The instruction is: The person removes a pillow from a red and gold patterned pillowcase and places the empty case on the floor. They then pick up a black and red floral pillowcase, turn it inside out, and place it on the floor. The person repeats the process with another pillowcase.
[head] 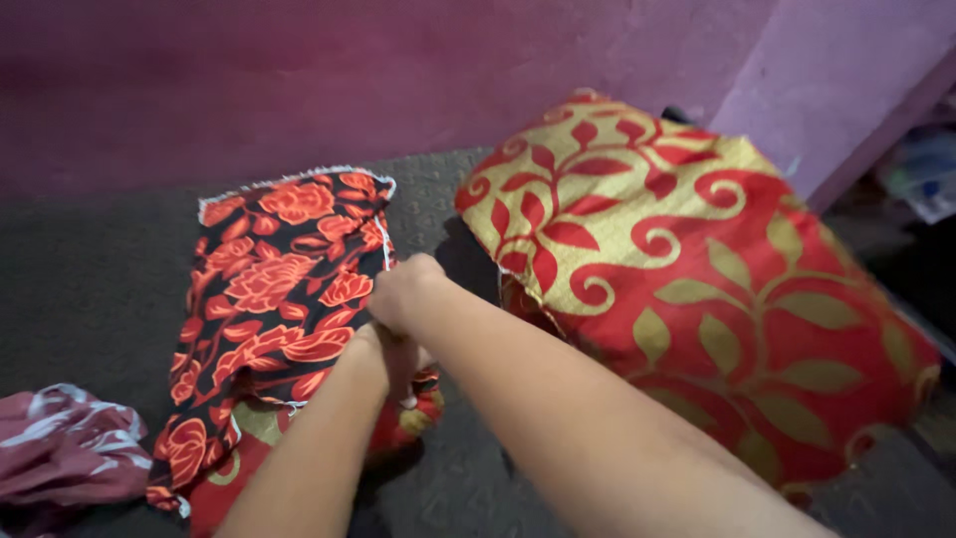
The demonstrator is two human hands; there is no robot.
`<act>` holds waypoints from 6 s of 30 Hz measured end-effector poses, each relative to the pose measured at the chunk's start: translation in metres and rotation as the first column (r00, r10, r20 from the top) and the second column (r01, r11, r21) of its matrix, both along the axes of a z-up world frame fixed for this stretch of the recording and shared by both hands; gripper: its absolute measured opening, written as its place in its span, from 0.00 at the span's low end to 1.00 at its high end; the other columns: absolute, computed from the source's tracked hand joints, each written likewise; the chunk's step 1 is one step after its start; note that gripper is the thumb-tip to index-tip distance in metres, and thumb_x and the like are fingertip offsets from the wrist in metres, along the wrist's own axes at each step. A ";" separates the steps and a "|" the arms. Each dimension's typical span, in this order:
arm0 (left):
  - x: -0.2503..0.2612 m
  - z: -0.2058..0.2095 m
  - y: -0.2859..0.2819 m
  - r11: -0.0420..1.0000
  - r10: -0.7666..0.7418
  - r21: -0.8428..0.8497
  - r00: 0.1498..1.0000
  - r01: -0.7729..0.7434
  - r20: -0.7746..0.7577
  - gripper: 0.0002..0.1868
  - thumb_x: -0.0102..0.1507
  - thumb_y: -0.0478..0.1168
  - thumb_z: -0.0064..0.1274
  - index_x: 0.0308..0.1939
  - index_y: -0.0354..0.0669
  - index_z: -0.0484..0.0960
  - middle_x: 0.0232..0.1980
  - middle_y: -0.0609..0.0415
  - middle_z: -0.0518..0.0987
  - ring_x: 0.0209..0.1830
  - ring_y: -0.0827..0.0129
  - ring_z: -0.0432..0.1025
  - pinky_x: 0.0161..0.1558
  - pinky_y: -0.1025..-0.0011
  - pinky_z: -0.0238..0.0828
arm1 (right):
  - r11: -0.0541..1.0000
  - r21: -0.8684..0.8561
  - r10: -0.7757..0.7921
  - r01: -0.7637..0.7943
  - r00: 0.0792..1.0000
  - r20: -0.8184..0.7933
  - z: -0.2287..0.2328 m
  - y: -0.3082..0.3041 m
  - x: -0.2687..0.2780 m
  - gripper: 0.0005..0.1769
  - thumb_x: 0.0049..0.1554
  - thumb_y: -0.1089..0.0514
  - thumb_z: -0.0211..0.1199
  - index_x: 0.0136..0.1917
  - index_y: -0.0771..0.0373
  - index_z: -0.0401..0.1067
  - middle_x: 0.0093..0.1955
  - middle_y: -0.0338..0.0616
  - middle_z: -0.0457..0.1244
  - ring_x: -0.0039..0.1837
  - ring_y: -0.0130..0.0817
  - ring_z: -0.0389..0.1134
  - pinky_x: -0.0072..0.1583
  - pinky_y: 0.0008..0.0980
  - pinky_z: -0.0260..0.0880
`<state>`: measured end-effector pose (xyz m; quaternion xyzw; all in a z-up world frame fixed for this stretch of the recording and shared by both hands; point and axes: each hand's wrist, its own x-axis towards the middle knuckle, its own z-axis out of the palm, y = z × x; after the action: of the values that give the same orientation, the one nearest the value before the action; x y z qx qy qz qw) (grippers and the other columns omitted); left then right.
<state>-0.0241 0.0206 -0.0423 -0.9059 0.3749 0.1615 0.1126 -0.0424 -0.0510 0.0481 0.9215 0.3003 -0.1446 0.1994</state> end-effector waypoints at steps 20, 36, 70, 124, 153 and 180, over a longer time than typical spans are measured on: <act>-0.106 0.274 0.112 0.170 0.889 -0.985 0.428 0.015 0.160 0.20 0.64 0.48 0.60 0.45 0.37 0.72 0.46 0.38 0.78 0.50 0.40 0.72 0.48 0.47 0.68 | 0.328 0.904 -0.453 -0.273 0.794 0.404 0.170 0.021 -0.093 0.63 0.41 0.41 0.76 0.82 0.57 0.49 0.62 0.48 0.64 0.65 0.46 0.65 0.66 0.47 0.63; -0.121 0.239 0.140 0.081 0.684 -0.935 0.701 -0.346 -0.200 0.12 0.53 0.31 0.54 0.41 0.39 0.83 0.35 0.50 0.84 0.32 0.66 0.80 0.38 0.63 0.79 | 0.738 0.562 -0.006 -0.374 0.829 0.559 0.149 -0.016 -0.071 0.41 0.41 0.40 0.74 0.62 0.61 0.67 0.58 0.48 0.60 0.63 0.47 0.62 0.60 0.47 0.64; -0.063 0.214 0.074 0.444 0.781 -0.532 0.602 -0.721 -0.163 0.19 0.58 0.55 0.55 0.45 0.51 0.90 0.46 0.45 0.87 0.46 0.54 0.82 0.49 0.58 0.79 | 0.826 0.547 -0.274 0.136 0.945 0.179 0.098 0.005 -0.057 0.56 0.42 0.52 0.79 0.76 0.41 0.49 0.74 0.53 0.44 0.74 0.61 0.48 0.67 0.73 0.56; -0.123 0.179 0.087 0.797 0.603 0.011 0.797 -0.604 0.024 0.34 0.51 0.44 0.67 0.63 0.63 0.79 0.66 0.56 0.75 0.68 0.61 0.71 0.64 0.63 0.72 | 0.967 0.251 0.017 0.041 0.974 -0.225 0.104 -0.042 -0.097 0.46 0.35 0.39 0.75 0.66 0.54 0.72 0.55 0.51 0.72 0.59 0.48 0.73 0.60 0.43 0.73; -0.078 0.154 0.093 0.849 0.502 0.194 0.865 -0.491 -0.005 0.34 0.55 0.53 0.70 0.64 0.57 0.79 0.67 0.55 0.78 0.66 0.60 0.73 0.63 0.57 0.72 | 0.998 -0.031 0.045 -0.048 0.997 -0.070 0.073 -0.019 -0.036 0.23 0.52 0.42 0.66 0.59 0.48 0.78 0.60 0.44 0.71 0.62 0.44 0.72 0.61 0.45 0.73; -0.085 0.083 -0.047 0.970 0.218 0.142 0.963 -0.196 -0.158 0.46 0.49 0.74 0.61 0.67 0.61 0.76 0.74 0.53 0.67 0.75 0.58 0.59 0.71 0.53 0.56 | 0.980 -0.188 -0.095 0.059 0.977 -0.189 -0.038 -0.067 0.000 0.27 0.53 0.44 0.70 0.65 0.52 0.76 0.68 0.47 0.66 0.68 0.42 0.69 0.64 0.43 0.71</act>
<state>-0.1086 -0.0269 0.0402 -0.9140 0.2754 0.2732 0.1188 -0.0426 -0.1184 0.0102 0.8916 0.2682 -0.2696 0.2459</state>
